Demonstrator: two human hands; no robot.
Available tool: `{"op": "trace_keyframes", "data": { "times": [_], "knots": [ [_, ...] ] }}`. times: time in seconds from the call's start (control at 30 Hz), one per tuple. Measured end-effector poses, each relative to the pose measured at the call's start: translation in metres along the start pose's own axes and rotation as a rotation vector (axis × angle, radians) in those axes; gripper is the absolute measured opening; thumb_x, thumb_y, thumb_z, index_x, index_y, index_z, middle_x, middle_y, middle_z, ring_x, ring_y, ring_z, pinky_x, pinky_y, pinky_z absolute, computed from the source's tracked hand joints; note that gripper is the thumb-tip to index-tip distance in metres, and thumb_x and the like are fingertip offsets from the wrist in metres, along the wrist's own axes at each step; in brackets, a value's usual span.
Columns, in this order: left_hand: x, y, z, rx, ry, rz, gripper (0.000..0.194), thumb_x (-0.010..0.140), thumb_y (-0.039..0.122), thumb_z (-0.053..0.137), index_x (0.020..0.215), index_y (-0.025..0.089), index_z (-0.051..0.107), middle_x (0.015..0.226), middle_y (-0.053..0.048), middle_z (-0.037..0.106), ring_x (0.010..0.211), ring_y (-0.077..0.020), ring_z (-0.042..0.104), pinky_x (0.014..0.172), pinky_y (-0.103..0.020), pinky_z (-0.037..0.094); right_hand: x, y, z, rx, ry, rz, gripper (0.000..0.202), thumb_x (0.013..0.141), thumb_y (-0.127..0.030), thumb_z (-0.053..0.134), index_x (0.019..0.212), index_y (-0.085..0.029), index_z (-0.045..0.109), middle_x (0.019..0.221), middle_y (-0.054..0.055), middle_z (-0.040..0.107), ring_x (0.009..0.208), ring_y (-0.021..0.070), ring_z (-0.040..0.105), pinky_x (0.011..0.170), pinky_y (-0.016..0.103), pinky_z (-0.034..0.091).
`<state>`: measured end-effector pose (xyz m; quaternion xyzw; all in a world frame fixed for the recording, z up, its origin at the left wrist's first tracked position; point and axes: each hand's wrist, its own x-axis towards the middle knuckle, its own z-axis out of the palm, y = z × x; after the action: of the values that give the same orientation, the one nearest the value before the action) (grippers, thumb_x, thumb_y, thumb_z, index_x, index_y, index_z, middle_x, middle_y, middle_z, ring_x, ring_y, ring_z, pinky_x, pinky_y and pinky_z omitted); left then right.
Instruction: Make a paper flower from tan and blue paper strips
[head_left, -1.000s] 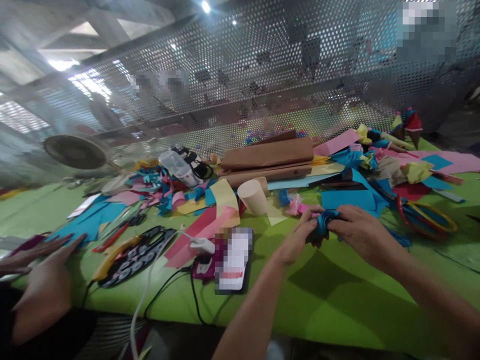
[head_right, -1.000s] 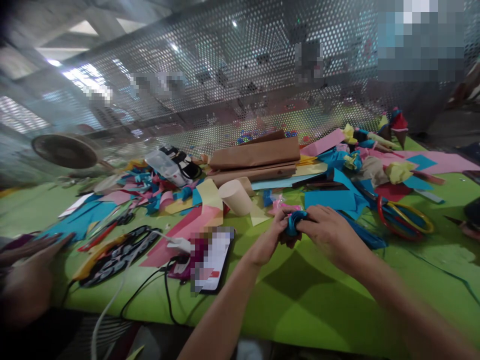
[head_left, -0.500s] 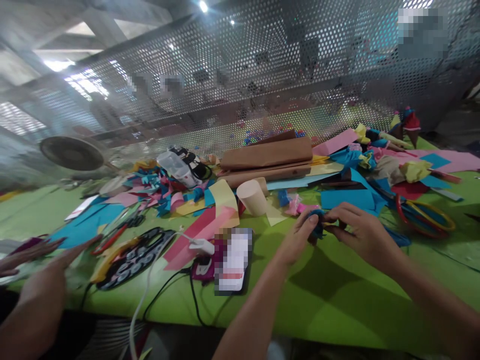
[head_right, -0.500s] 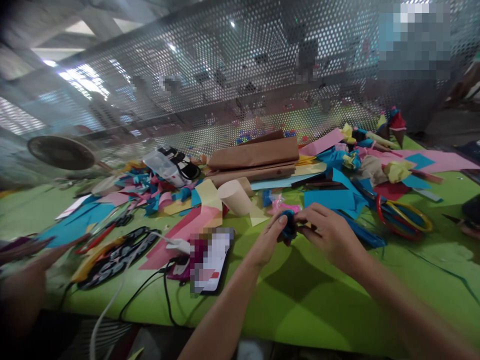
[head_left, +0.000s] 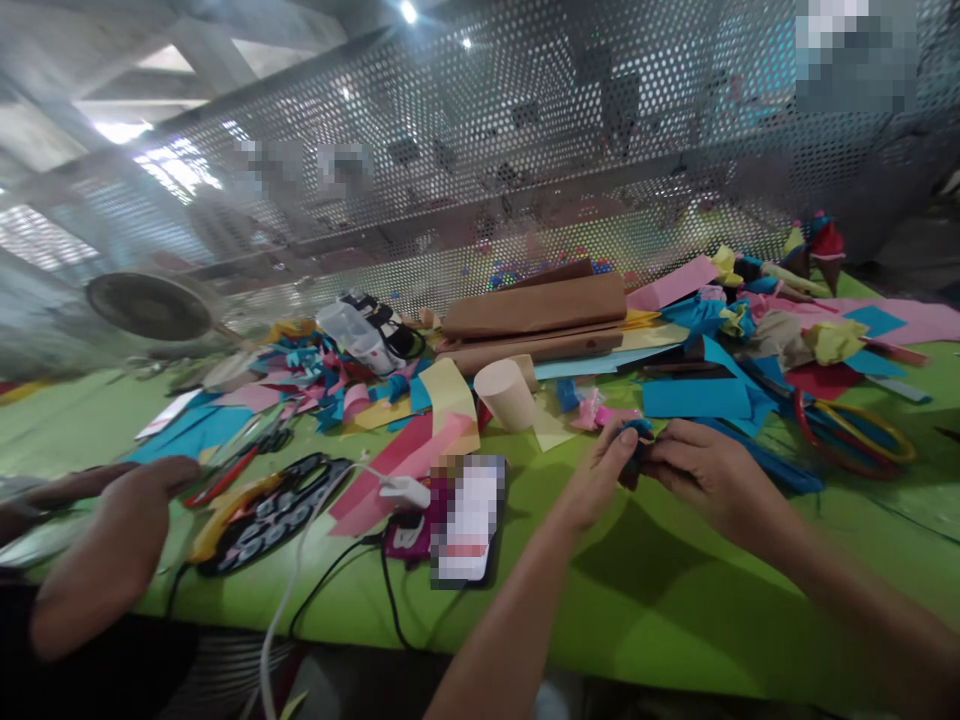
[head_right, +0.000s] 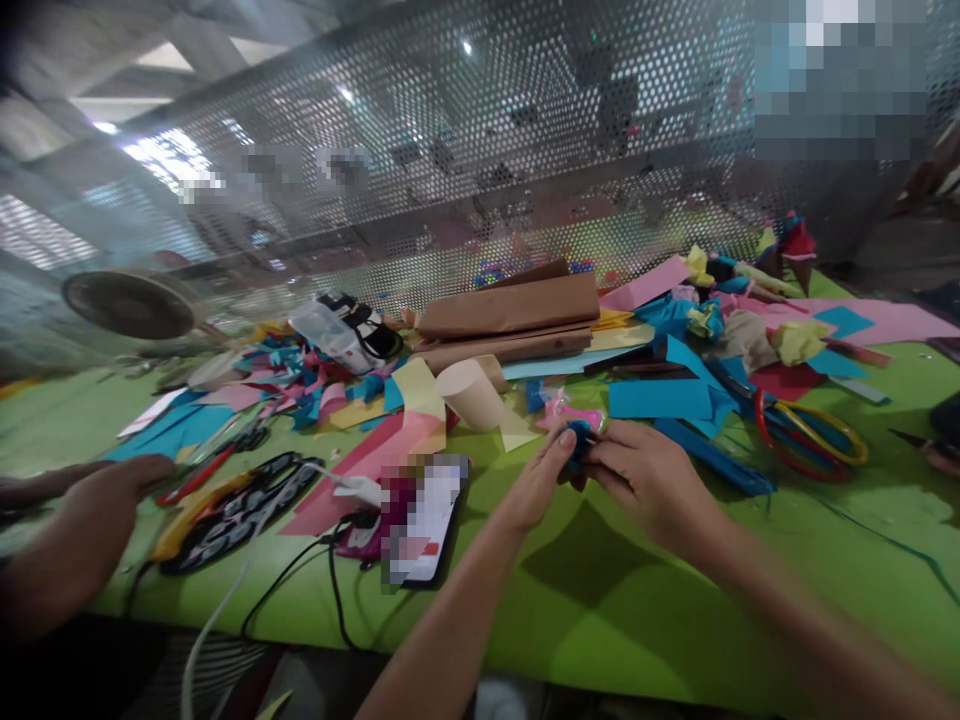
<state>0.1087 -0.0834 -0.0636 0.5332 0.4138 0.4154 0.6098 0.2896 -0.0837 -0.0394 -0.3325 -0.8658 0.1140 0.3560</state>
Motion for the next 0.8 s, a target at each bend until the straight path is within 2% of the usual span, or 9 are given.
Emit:
{"op": "trace_keyframes", "data": {
  "times": [0.17,0.37,0.5,0.63,0.8],
  "knots": [
    [-0.0014,0.0011,-0.0003,-0.033,-0.038,-0.083,0.064,0.089,0.070,0.053,0.128,0.019,0.052,0.085,0.000,0.051,0.067,-0.0115,0.049,0.061,-0.024,0.041,-0.0039,0.0036,0.0020,-0.053,0.058,0.026,0.015,0.094,-0.017,0.059,0.082,-0.019,0.068,0.081,0.006,0.066,0.077,0.0209,0.063,0.067,0.030,0.049],
    [0.0002,-0.0007,-0.0028,-0.014,-0.096,-0.031,0.045,0.093,0.062,0.053,0.113,0.022,0.054,0.081,0.002,0.044,0.067,-0.0107,0.045,0.059,-0.022,0.038,-0.0022,0.0048,0.0006,0.029,0.023,-0.008,0.020,0.093,-0.014,0.060,0.077,-0.021,0.070,0.079,0.003,0.066,0.077,0.0181,0.065,0.066,0.027,0.048],
    [0.0011,-0.0015,-0.0047,0.026,-0.068,-0.007,0.041,0.094,0.059,0.051,0.111,0.022,0.056,0.084,0.001,0.046,0.068,-0.0110,0.045,0.060,-0.023,0.038,-0.0013,0.0044,-0.0024,0.059,-0.018,0.004,0.014,0.094,-0.018,0.062,0.085,-0.022,0.073,0.085,0.004,0.069,0.082,0.0191,0.066,0.070,0.028,0.050],
    [0.0006,0.0011,-0.0049,0.026,-0.021,-0.015,0.047,0.094,0.061,0.049,0.118,0.022,0.056,0.081,0.001,0.049,0.066,-0.0113,0.044,0.060,-0.023,0.038,-0.0034,0.0046,-0.0027,0.119,0.055,0.086,0.009,0.094,-0.021,0.064,0.097,-0.023,0.072,0.093,0.005,0.070,0.086,0.0197,0.067,0.074,0.030,0.052],
    [0.0009,0.0003,-0.0027,0.014,-0.015,-0.018,0.050,0.094,0.062,0.049,0.123,0.022,0.055,0.082,0.001,0.050,0.066,-0.0113,0.045,0.063,-0.023,0.040,-0.0054,0.0038,0.0028,0.181,0.069,0.117,0.010,0.095,-0.021,0.063,0.096,-0.024,0.072,0.092,0.004,0.070,0.085,0.0187,0.066,0.074,0.030,0.053]
  ]
}}
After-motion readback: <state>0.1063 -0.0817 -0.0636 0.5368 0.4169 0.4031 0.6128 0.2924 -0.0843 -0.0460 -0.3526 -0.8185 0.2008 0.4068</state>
